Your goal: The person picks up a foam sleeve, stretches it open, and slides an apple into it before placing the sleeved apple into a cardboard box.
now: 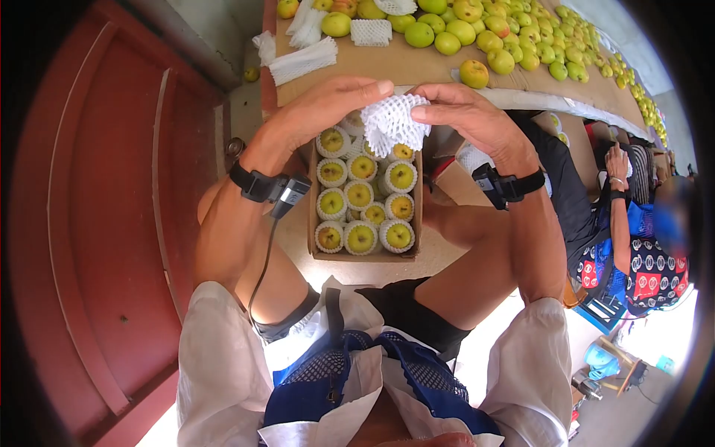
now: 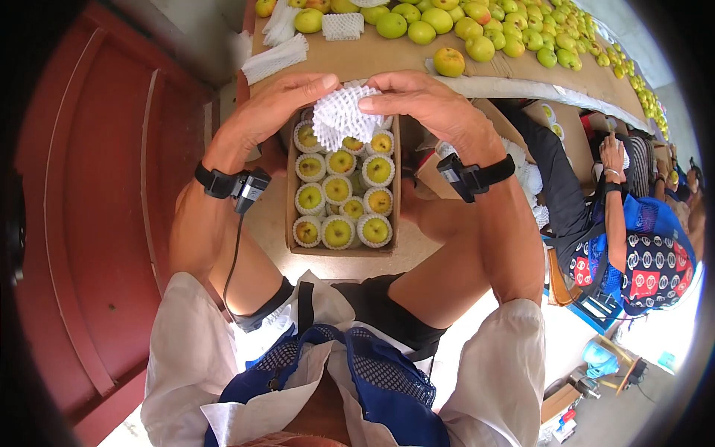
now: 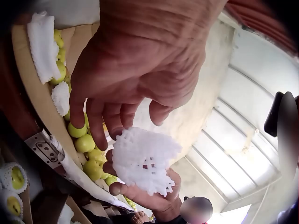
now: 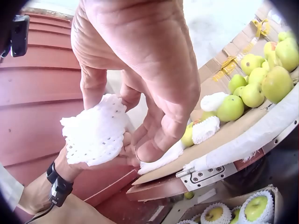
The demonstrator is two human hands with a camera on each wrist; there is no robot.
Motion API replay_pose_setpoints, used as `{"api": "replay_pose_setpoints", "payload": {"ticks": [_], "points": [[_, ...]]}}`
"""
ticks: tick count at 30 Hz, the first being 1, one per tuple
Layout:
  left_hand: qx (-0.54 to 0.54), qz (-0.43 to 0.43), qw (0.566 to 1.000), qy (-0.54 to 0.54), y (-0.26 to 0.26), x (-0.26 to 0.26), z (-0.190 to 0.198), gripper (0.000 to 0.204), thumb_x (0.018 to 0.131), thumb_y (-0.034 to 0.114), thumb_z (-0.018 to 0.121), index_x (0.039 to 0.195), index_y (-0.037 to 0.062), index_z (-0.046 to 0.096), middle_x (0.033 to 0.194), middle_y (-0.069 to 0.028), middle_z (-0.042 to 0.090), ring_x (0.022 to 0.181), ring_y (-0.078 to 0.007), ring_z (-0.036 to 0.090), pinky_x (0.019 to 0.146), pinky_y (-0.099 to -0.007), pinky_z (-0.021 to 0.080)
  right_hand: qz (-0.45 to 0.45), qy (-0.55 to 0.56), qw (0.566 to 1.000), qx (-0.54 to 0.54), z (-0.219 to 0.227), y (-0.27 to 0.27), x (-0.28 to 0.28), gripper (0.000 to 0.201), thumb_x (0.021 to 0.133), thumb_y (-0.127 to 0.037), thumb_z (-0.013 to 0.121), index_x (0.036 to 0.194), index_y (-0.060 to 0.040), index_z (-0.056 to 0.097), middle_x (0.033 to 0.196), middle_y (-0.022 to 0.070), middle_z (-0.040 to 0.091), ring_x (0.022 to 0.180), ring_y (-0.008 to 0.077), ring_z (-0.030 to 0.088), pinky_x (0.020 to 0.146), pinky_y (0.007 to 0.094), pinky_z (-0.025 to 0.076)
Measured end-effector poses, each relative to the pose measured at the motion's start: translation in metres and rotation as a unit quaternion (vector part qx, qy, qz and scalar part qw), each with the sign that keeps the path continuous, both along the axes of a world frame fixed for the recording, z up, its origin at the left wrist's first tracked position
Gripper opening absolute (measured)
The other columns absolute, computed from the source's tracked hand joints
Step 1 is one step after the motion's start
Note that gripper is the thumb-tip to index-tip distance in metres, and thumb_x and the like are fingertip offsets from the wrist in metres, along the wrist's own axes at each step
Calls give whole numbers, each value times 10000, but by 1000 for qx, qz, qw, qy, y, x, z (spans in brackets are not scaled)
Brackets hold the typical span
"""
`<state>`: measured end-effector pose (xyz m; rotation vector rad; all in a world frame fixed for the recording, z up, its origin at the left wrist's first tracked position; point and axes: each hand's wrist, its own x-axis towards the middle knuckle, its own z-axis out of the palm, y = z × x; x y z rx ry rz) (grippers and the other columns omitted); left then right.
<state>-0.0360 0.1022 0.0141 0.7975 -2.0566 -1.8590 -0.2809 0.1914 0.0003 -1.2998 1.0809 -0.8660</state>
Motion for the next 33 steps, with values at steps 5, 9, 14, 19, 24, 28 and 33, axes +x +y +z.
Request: {"api": "replay_pose_setpoints", "payload": {"ticks": [5, 9, 14, 19, 24, 28, 33], "points": [[105, -23, 988, 115, -7, -3, -14, 327, 1023, 333, 588, 1146, 40, 665, 1088, -30, 676, 1008, -111, 598, 932, -291, 449, 0, -53, 998, 28, 3, -2, 9, 458, 899, -307, 753, 1208, 20, 665, 1133, 58, 673, 1082, 127, 565, 966, 274, 399], [206, -30, 960, 186, -15, -5, -20, 290, 1016, 315, 603, 1115, 47, 655, 1078, -26, 674, 990, -112, 619, 902, -293, 485, 3, -54, 997, 50, 4, -5, 12, 450, 896, -327, 761, 1178, 13, 676, 1115, 51, 674, 1070, 126, 565, 953, 269, 400], [272, -20, 934, 232, -13, -9, -25, 322, 1008, 308, 618, 1176, 34, 637, 1115, -55, 684, 1027, -137, 639, 934, -314, 505, -47, -144, 988, 39, -4, -11, 16, 380, 930, -299, 725, 1172, -13, 664, 1064, 28, 663, 1008, 119, 568, 897, 280, 425], [328, 12, 910, 255, -12, -13, -26, 385, 998, 300, 635, 1248, 9, 611, 1168, -80, 678, 1046, -159, 649, 908, -326, 537, 1, -293, 956, 28, -3, -19, 13, 336, 970, -249, 663, 1226, -33, 631, 1086, 10, 653, 961, 102, 563, 818, 286, 438], [358, 22, 887, 292, -10, -14, -23, 409, 994, 307, 641, 1264, 3, 590, 1152, -79, 670, 977, -165, 655, 868, -321, 554, 6, -286, 958, 31, -3, -18, 18, 340, 975, -229, 647, 1254, -36, 617, 1109, 23, 655, 936, 112, 575, 774, 282, 447], [340, 13, 889, 307, -5, -15, -17, 412, 1009, 325, 614, 1269, 8, 572, 1106, -72, 665, 895, -155, 636, 851, -326, 547, -5, -294, 954, 54, 2, -19, 17, 346, 994, -260, 633, 1248, -26, 617, 1086, 27, 660, 896, 108, 588, 742, 277, 460], [374, -25, 882, 286, -3, -18, -21, 416, 1053, 367, 516, 1285, 23, 547, 1094, -69, 660, 851, -147, 603, 809, -322, 515, 20, -354, 932, 74, -8, -27, 12, 301, 1019, -316, 602, 1122, -35, 639, 908, 10, 645, 793, 102, 581, 702, 274, 456]]}}
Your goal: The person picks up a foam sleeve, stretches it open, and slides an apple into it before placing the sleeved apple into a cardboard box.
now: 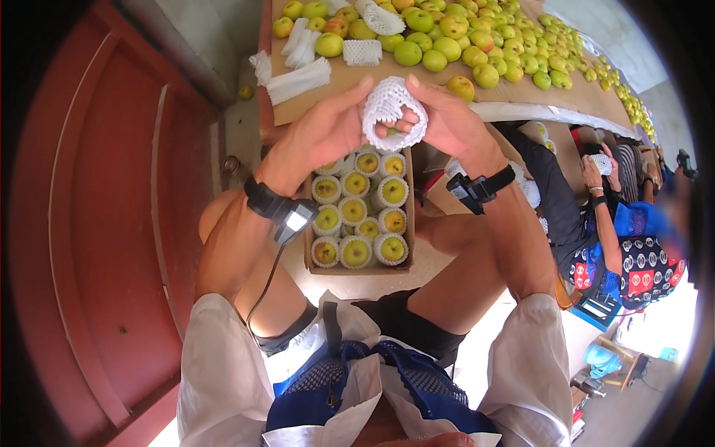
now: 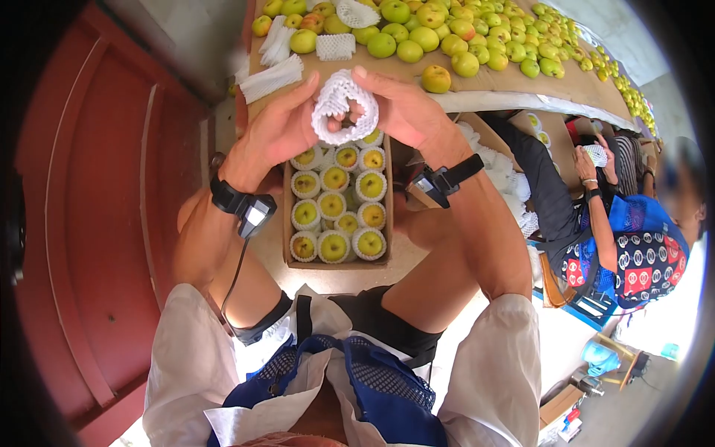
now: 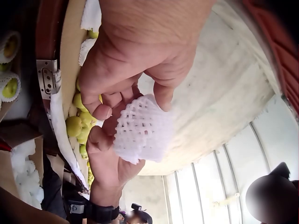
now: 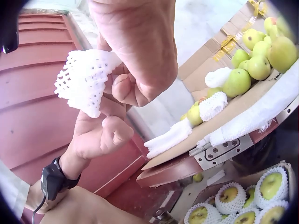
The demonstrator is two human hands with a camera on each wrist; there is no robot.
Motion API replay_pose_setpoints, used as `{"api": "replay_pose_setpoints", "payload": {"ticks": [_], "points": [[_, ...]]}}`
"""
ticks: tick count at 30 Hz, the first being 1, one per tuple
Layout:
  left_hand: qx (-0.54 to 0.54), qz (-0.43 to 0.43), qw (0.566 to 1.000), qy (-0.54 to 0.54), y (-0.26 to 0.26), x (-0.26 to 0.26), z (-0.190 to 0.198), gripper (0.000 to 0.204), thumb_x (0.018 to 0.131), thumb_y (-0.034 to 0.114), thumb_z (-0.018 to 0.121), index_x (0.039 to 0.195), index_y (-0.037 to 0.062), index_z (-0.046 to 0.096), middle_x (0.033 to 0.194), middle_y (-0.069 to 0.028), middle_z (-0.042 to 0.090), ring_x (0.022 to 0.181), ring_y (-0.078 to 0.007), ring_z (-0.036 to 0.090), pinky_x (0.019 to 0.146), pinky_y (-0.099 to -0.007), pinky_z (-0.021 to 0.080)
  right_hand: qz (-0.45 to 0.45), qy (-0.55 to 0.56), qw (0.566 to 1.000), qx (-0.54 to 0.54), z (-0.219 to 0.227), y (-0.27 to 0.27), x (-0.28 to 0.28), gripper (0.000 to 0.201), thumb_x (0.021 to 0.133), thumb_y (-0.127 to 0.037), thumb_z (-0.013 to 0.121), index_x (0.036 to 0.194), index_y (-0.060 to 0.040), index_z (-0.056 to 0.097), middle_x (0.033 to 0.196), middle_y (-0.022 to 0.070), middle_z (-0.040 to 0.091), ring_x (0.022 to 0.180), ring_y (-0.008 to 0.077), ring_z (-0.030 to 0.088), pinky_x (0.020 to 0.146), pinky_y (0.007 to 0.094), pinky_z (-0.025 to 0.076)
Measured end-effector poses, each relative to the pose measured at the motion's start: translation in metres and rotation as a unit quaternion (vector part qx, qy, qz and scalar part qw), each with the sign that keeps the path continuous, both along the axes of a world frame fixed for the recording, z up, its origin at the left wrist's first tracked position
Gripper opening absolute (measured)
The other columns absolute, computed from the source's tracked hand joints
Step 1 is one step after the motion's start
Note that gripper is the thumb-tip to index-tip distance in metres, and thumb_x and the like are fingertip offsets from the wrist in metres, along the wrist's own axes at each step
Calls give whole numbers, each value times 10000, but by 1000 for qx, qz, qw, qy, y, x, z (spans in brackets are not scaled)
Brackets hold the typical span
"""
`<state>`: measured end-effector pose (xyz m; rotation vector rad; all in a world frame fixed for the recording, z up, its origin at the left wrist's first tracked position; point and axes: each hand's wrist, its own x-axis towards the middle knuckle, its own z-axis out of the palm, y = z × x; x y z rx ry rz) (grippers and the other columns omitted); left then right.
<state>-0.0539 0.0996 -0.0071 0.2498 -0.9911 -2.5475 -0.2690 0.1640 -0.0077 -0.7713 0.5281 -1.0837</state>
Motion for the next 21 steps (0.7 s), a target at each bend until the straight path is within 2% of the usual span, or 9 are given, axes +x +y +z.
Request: {"api": "replay_pose_setpoints", "payload": {"ticks": [6, 7, 10, 11, 15, 17, 18, 20, 21], "points": [[16, 18, 999, -26, 9, -4, -2, 371, 1064, 331, 490, 1281, 35, 545, 1066, -55, 644, 816, -140, 561, 789, -310, 494, 9, 29, 1000, -4, -3, -5, 0, 271, 1030, -324, 579, 1012, -58, 627, 780, -9, 564, 705, 109, 519, 680, 288, 446], [11, 18, 999, -30, 7, -3, -3, 354, 1060, 315, 502, 1275, 38, 548, 1055, -51, 638, 815, -140, 557, 787, -310, 493, 14, 42, 999, -19, -2, -7, 1, 299, 1020, -341, 592, 1057, -48, 639, 833, 11, 613, 759, 114, 560, 691, 302, 452], [12, 20, 1000, 8, -6, 3, -14, 348, 1028, 264, 558, 1276, 19, 564, 1112, -46, 644, 910, -149, 572, 850, -316, 482, -104, 104, 989, 22, 2, -9, 1, 368, 989, -371, 630, 1132, -33, 644, 929, 42, 675, 847, 128, 608, 719, 310, 467], [16, 20, 999, 29, -10, 4, -15, 356, 1014, 246, 581, 1279, 8, 571, 1147, -45, 649, 957, -154, 582, 883, -319, 476, -101, 161, 981, -27, -4, -19, -15, 395, 964, -368, 649, 1162, -27, 659, 1016, 68, 706, 923, 152, 638, 765, 324, 493], [5, 111, 992, 53, -18, 9, -3, 352, 1004, 172, 591, 1313, 10, 543, 1209, -73, 634, 1069, -199, 599, 936, -367, 495, -369, 412, 830, -75, -8, -12, -74, 400, 915, -341, 683, 1118, 3, 677, 1027, 100, 712, 957, 188, 649, 846, 357, 509], [15, 176, 983, 41, -20, 8, 8, 288, 985, 160, 627, 1245, 46, 580, 1081, -51, 647, 931, -179, 595, 883, -371, 500, -485, 464, 737, -76, -43, -25, -108, 434, 881, -341, 706, 1111, 26, 681, 1041, 136, 718, 1005, 236, 662, 900, 375, 504], [20, 208, 977, 35, -20, 7, 12, 257, 975, 154, 645, 1212, 64, 599, 1017, -40, 654, 862, -168, 594, 856, -373, 502, -474, 530, 700, -65, -48, -25, -113, 479, 862, -350, 722, 1144, 33, 665, 1070, 159, 712, 1041, 265, 658, 924, 381, 497], [16, 209, 977, 47, -23, 8, 16, 245, 981, 171, 638, 1201, 68, 606, 1036, -43, 665, 910, -168, 615, 890, -376, 497, -442, 652, 615, -44, -57, -26, -124, 580, 822, -367, 755, 1210, 46, 632, 1129, 204, 699, 1114, 323, 649, 973, 392, 483], [17, 216, 975, 50, -24, 8, 18, 244, 983, 174, 635, 1200, 67, 604, 1037, -44, 665, 918, -168, 617, 897, -379, 495, -428, 663, 611, -61, -66, -30, -128, 620, 813, -371, 760, 1246, 46, 608, 1165, 223, 681, 1145, 340, 633, 985, 396, 478]]}}
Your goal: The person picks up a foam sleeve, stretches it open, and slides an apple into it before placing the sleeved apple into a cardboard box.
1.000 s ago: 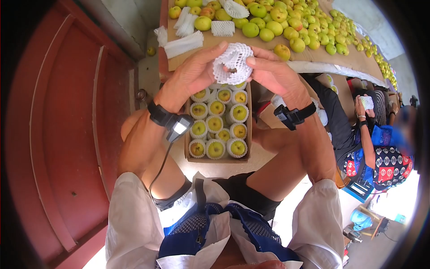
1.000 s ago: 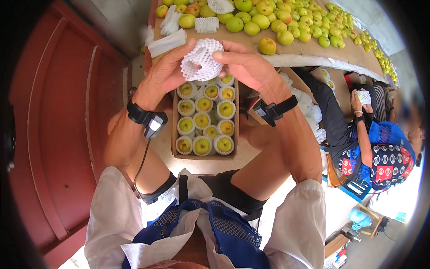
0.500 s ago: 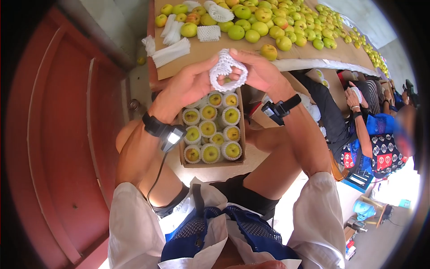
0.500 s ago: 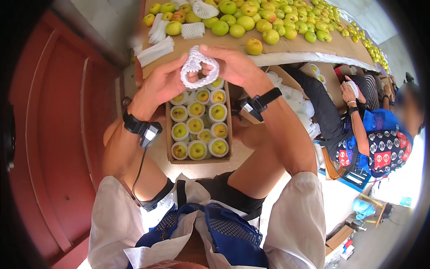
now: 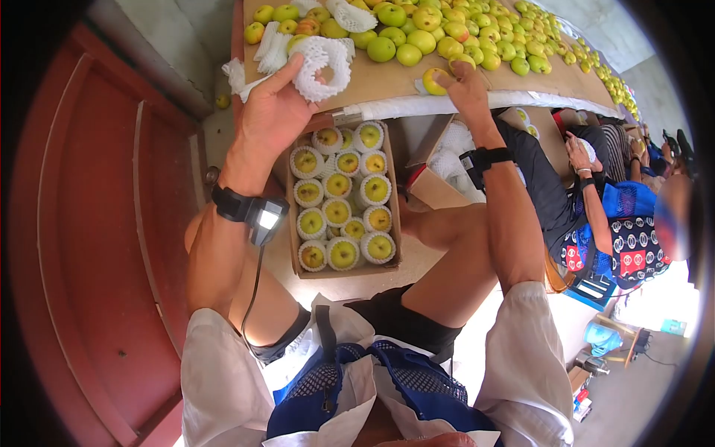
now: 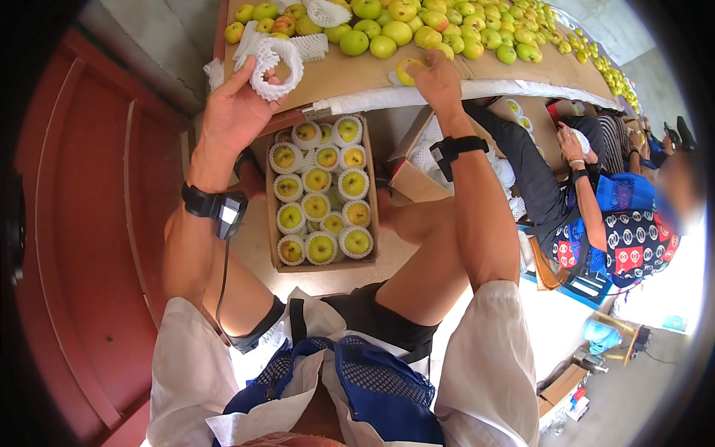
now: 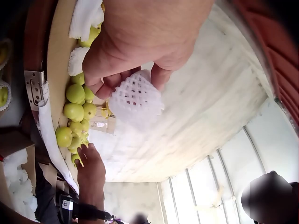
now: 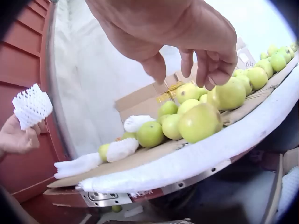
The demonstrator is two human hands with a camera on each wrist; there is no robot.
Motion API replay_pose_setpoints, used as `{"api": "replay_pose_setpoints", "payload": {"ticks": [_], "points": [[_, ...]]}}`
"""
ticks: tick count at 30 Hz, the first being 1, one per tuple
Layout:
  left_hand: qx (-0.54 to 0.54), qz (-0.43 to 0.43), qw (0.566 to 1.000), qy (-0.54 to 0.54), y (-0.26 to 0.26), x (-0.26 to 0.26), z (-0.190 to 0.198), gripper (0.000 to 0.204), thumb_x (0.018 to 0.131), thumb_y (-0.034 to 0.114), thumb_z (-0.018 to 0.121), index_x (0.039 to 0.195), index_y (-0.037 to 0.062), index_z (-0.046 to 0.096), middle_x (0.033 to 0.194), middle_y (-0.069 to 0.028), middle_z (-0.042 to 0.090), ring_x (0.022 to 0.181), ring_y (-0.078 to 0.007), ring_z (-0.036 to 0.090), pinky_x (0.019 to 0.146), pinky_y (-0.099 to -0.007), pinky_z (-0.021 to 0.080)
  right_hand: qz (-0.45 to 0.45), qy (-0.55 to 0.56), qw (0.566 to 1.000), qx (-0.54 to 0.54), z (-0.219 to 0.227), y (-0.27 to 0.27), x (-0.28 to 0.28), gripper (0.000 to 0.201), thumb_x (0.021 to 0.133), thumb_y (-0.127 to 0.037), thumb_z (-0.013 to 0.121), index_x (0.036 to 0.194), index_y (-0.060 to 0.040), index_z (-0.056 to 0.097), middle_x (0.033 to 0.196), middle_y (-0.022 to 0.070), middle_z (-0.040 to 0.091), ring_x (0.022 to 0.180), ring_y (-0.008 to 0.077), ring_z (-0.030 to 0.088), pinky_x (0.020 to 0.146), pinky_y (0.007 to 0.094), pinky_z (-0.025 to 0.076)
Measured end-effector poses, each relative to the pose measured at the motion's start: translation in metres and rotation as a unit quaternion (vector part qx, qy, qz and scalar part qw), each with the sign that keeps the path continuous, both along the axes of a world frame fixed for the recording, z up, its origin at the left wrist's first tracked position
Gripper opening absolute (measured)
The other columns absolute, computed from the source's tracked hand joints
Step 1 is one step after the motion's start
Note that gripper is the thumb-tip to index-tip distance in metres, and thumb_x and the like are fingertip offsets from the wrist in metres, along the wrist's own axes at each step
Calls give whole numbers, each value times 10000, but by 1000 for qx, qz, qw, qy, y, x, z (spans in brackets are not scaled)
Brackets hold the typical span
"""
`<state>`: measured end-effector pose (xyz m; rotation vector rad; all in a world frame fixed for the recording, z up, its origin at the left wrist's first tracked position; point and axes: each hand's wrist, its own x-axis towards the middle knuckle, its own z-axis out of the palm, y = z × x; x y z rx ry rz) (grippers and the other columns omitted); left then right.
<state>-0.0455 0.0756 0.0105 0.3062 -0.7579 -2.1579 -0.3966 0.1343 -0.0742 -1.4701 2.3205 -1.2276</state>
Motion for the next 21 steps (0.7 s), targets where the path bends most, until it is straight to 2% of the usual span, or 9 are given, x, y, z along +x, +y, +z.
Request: {"api": "replay_pose_setpoints", "payload": {"ticks": [2, 5, 8, 11, 12, 14, 17, 20, 21], "points": [[4, 7, 1000, 5, -3, 1, 0, 255, 988, 177, 628, 1214, 63, 595, 1053, -46, 662, 949, -171, 619, 922, -387, 486, 35, 35, 999, 5, -25, -10, -6, 705, 794, -378, 770, 1319, 45, 562, 1236, 259, 645, 1206, 374, 601, 1010, 404, 469], [9, 10, 1000, 7, -7, 4, 0, 296, 995, 181, 614, 1260, 58, 571, 1095, -51, 649, 1013, -181, 611, 979, -403, 460, 24, 87, 993, 79, -30, -15, 0, 773, 787, -384, 774, 1376, 42, 508, 1297, 262, 608, 1233, 361, 582, 1024, 408, 466], [17, 23, 1000, 5, -8, 7, 1, 336, 1001, 191, 600, 1304, 58, 547, 1134, -55, 632, 1064, -189, 594, 1031, -413, 425, 23, 52, 990, 133, -17, -15, 2, 772, 793, -399, 773, 1366, 49, 516, 1294, 207, 629, 1233, 352, 580, 1019, 380, 462], [23, 25, 999, 12, -11, 10, 2, 356, 1005, 203, 591, 1326, 59, 534, 1173, -60, 619, 1096, -192, 578, 1055, -416, 404, 49, -214, 974, 57, 1, -10, 20, 649, 852, -388, 741, 1322, 18, 556, 1252, 137, 655, 1190, 319, 610, 907, 372, 487], [18, 17, 999, 22, -14, 12, 2, 357, 1006, 206, 588, 1328, 60, 533, 1182, -62, 617, 1102, -192, 575, 1055, -416, 403, 97, -331, 938, 44, 10, -9, 25, 609, 877, -379, 725, 1320, 2, 554, 1257, 132, 649, 1157, 313, 626, 850, 359, 486], [12, 11, 999, 35, -16, 15, 1, 362, 1008, 211, 585, 1332, 59, 530, 1200, -67, 612, 1115, -192, 568, 1051, -415, 405, 184, -548, 816, 20, 23, -8, 32, 528, 929, -362, 693, 1316, -31, 549, 1268, 121, 637, 1091, 300, 656, 737, 332, 484], [11, 16, 999, 46, -17, 17, 2, 369, 1009, 212, 583, 1336, 53, 525, 1217, -74, 606, 1131, -196, 559, 1039, -415, 412, 209, -623, 753, 14, 33, -13, 46, 407, 965, -325, 657, 1254, -51, 573, 1240, 124, 647, 1054, 289, 657, 721, 301, 476], [15, 28, 998, 48, -20, 18, 3, 369, 1009, 209, 581, 1335, 47, 524, 1234, -78, 600, 1152, -208, 552, 1028, -416, 418, 233, -631, 739, 25, 27, -23, 53, 399, 966, -317, 651, 1256, -53, 573, 1255, 141, 638, 1088, 276, 643, 723, 305, 474], [17, 31, 998, 48, -23, 19, 1, 368, 1008, 206, 581, 1335, 45, 523, 1252, -81, 596, 1167, -216, 547, 1026, -418, 420, 237, -578, 780, 40, 23, -27, 56, 424, 955, -311, 665, 1269, -44, 566, 1259, 143, 636, 1117, 272, 633, 754, 317, 483]]}}
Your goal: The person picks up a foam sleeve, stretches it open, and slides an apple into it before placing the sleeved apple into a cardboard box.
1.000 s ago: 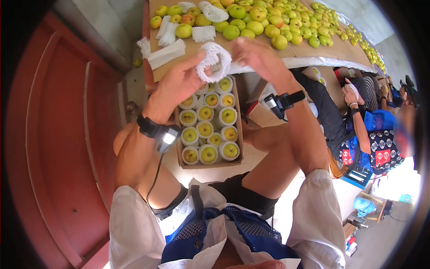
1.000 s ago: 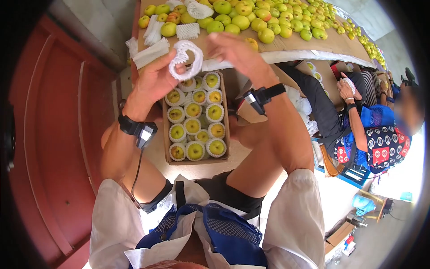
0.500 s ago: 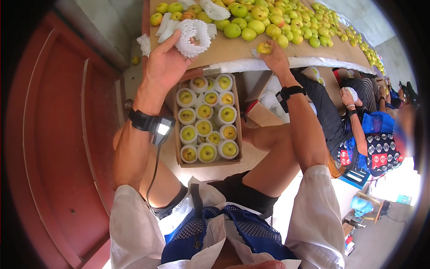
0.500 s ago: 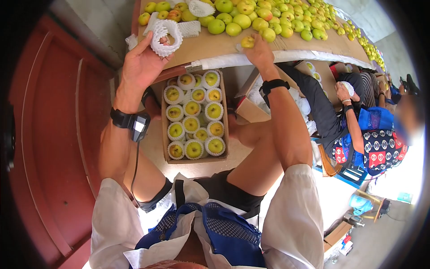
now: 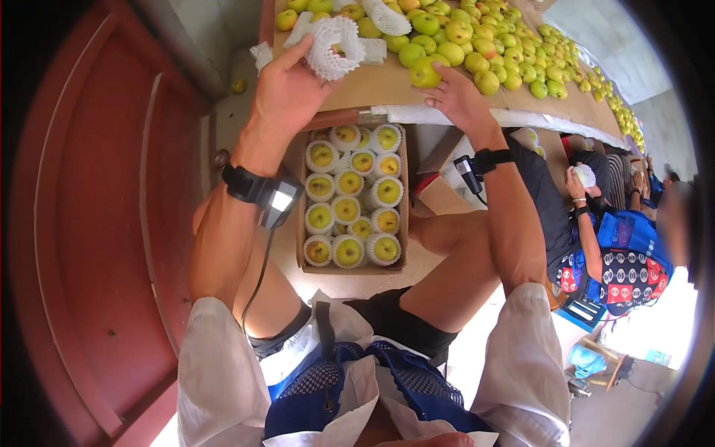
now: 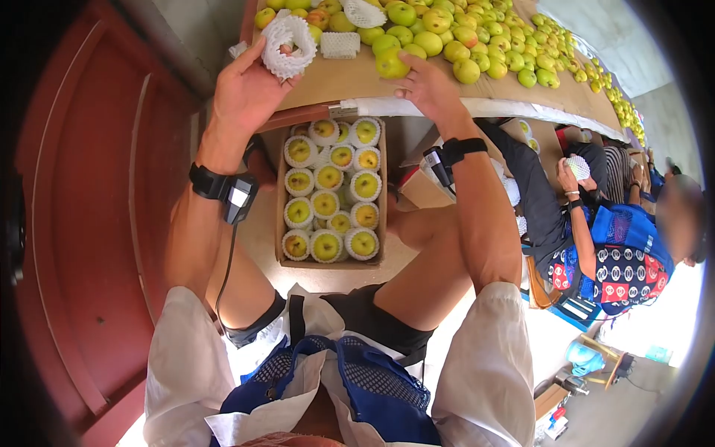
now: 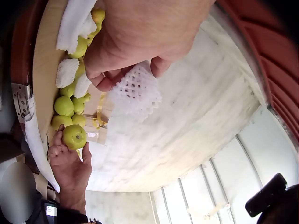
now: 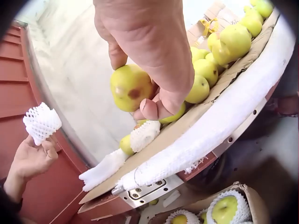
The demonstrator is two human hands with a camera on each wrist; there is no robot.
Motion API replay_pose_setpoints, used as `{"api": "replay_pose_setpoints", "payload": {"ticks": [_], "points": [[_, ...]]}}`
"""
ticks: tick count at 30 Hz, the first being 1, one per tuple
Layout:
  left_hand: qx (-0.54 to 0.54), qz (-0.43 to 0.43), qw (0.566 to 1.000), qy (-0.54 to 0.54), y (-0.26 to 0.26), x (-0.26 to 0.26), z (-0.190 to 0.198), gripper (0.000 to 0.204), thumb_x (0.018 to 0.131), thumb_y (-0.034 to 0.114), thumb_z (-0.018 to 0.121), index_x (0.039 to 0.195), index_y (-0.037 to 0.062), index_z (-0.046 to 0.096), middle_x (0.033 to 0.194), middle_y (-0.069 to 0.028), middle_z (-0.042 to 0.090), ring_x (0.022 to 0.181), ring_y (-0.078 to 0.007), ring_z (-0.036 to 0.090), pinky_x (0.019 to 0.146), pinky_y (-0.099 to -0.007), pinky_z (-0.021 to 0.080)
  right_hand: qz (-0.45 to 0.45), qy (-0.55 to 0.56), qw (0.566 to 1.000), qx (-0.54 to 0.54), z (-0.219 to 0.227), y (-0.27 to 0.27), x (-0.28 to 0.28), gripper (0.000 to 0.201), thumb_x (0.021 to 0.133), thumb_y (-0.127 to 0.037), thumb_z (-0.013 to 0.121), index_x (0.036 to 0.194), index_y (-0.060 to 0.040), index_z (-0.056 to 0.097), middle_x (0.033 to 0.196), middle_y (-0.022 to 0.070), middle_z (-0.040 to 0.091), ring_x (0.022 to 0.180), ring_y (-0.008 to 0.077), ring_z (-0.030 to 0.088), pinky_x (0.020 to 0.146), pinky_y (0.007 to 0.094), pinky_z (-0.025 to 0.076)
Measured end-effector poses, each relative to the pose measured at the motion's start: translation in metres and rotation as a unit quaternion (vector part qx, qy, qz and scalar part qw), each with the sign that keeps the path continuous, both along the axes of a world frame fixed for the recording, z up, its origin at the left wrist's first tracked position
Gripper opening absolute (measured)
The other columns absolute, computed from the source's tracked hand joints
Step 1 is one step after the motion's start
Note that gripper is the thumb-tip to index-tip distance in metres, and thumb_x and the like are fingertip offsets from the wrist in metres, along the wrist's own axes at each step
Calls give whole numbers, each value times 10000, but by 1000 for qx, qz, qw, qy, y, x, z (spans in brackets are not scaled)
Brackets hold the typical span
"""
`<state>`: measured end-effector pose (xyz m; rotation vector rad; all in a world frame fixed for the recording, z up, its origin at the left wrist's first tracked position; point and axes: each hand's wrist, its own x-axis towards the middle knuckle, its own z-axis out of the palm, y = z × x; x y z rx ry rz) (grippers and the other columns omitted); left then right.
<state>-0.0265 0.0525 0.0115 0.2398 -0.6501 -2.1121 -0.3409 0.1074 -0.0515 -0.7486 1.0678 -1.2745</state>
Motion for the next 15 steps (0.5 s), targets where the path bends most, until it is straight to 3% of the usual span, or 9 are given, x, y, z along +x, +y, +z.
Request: {"api": "replay_pose_setpoints", "payload": {"ticks": [3, 5, 8, 11, 15], "points": [[10, 11, 1000, -5, -3, 3, -2, 370, 1005, 195, 580, 1336, 42, 522, 1313, -91, 578, 1219, -238, 527, 1027, -426, 416, -8, 239, 969, -57, -14, -13, 22, 547, 898, -315, 713, 1324, -19, 539, 1241, 152, 642, 1161, 283, 618, 854, 356, 498], [17, 23, 1000, -10, -6, 3, -5, 402, 1003, 182, 572, 1370, 38, 492, 1366, -104, 554, 1269, -257, 506, 1062, -447, 395, -42, 432, 889, -146, -25, -23, 42, 694, 830, -344, 756, 1383, -4, 508, 1188, 161, 661, 1132, 322, 627, 930, 383, 492], [27, 37, 999, -18, -10, 4, -8, 466, 1003, 162, 556, 1434, 32, 437, 1424, -121, 525, 1326, -281, 487, 1124, -482, 361, -33, 510, 836, -200, -28, -26, 59, 700, 798, -302, 766, 1394, -48, 501, 1226, 190, 629, 1152, 372, 596, 1017, 400, 460], [34, 42, 998, -27, -11, 6, -8, 428, 997, 166, 571, 1395, 45, 476, 1393, -106, 550, 1297, -268, 504, 1088, -466, 371, 25, 578, 805, -132, -18, -22, 72, 725, 782, -282, 772, 1416, -87, 479, 1300, 204, 576, 1197, 389, 560, 1030, 418, 447], [37, 46, 998, -36, -18, 9, -14, 352, 987, 176, 598, 1322, 82, 546, 1348, -74, 582, 1263, -242, 520, 1042, -447, 380, 33, 593, 795, -128, -19, -25, 74, 752, 788, -274, 769, 1433, -71, 439, 1365, 227, 523, 1253, 395, 521, 1049, 420, 434]]}}
